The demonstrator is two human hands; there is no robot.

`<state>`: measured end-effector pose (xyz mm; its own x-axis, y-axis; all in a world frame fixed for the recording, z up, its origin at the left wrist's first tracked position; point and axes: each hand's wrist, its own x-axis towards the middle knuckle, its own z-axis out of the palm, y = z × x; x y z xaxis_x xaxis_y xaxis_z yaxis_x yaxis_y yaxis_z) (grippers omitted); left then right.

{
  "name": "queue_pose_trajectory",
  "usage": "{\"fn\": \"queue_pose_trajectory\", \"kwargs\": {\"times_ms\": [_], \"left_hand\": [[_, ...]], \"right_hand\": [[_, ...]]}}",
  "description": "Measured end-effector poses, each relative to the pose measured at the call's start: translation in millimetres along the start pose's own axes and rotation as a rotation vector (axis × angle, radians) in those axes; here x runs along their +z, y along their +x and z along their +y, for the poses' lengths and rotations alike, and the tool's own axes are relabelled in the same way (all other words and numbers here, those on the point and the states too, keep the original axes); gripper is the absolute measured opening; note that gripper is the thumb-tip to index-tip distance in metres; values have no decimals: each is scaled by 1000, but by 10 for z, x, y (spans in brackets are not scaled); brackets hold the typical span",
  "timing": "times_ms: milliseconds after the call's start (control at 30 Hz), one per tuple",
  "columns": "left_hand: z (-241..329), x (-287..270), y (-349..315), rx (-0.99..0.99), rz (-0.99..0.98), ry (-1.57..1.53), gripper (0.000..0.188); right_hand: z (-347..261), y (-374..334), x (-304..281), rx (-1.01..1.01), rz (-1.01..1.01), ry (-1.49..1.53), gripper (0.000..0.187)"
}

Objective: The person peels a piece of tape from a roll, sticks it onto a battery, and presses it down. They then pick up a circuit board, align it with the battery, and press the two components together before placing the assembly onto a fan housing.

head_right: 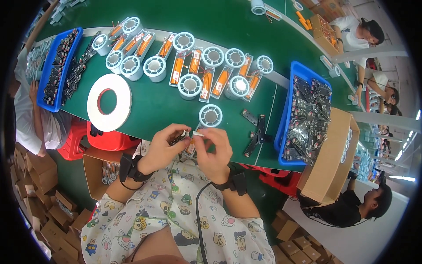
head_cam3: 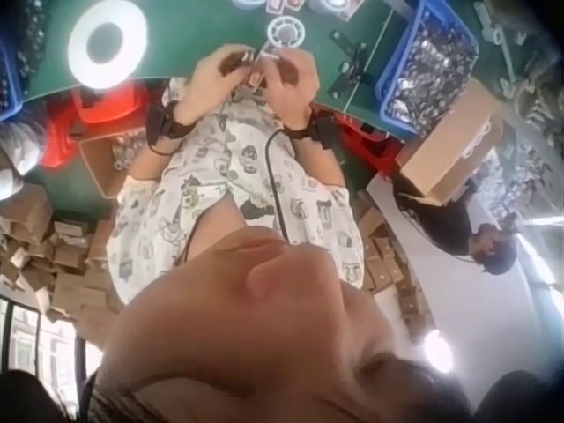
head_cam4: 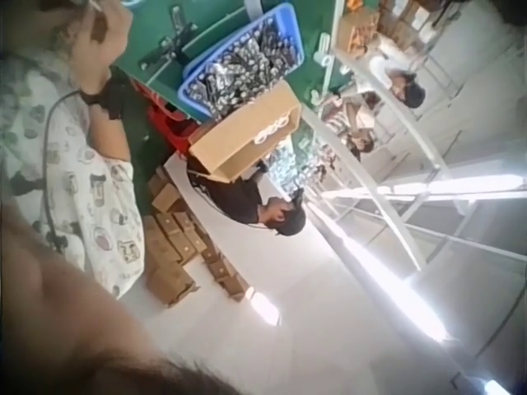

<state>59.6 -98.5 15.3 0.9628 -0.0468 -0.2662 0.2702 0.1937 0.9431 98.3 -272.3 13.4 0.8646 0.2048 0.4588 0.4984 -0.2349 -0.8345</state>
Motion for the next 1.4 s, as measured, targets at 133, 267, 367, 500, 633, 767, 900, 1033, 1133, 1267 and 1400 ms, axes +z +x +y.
{"fn": "queue_pose_trajectory", "kwargs": {"times_ms": [133, 267, 367, 500, 633, 767, 900, 1033, 1133, 1267, 1400], "left_hand": [[245, -2, 128, 124, -6, 147, 35], [618, 4, 334, 376, 40, 245, 36], [839, -7, 541, 494, 6, 229, 35], [1055, -66, 780, 560, -44, 232, 28], [1302, -194, 1048, 693, 6, 293, 24], [1668, -401, 1404, 544, 54, 197, 21], [1887, -726, 1893, 498, 342, 63, 24], [1977, -835, 2062, 499, 375, 2, 21], [1957, -928, 2105, 452, 350, 71, 20], [1977, -996, 2091, 431, 334, 77, 20], [1991, -964, 2059, 395, 298, 63, 19]], "right_hand": [[-62, 186, -76, 137, 50, 154, 40], [-275, 472, -115, 369, 68, 397, 37], [-369, 727, -162, 490, 52, 473, 35], [-373, 1095, -221, 524, -8, 515, 29], [-385, 1519, -177, 440, -71, 470, 29], [-197, 2153, -228, 329, -82, 474, 31], [315, 3101, -109, 285, 52, 299, 43], [1320, 4005, -54, 160, -10, -64, 60], [1742, 4370, 106, -34, -169, -508, 72], [2052, 4605, 290, -198, -385, -758, 82], [2142, 4711, 369, -222, -464, -798, 83]]}}
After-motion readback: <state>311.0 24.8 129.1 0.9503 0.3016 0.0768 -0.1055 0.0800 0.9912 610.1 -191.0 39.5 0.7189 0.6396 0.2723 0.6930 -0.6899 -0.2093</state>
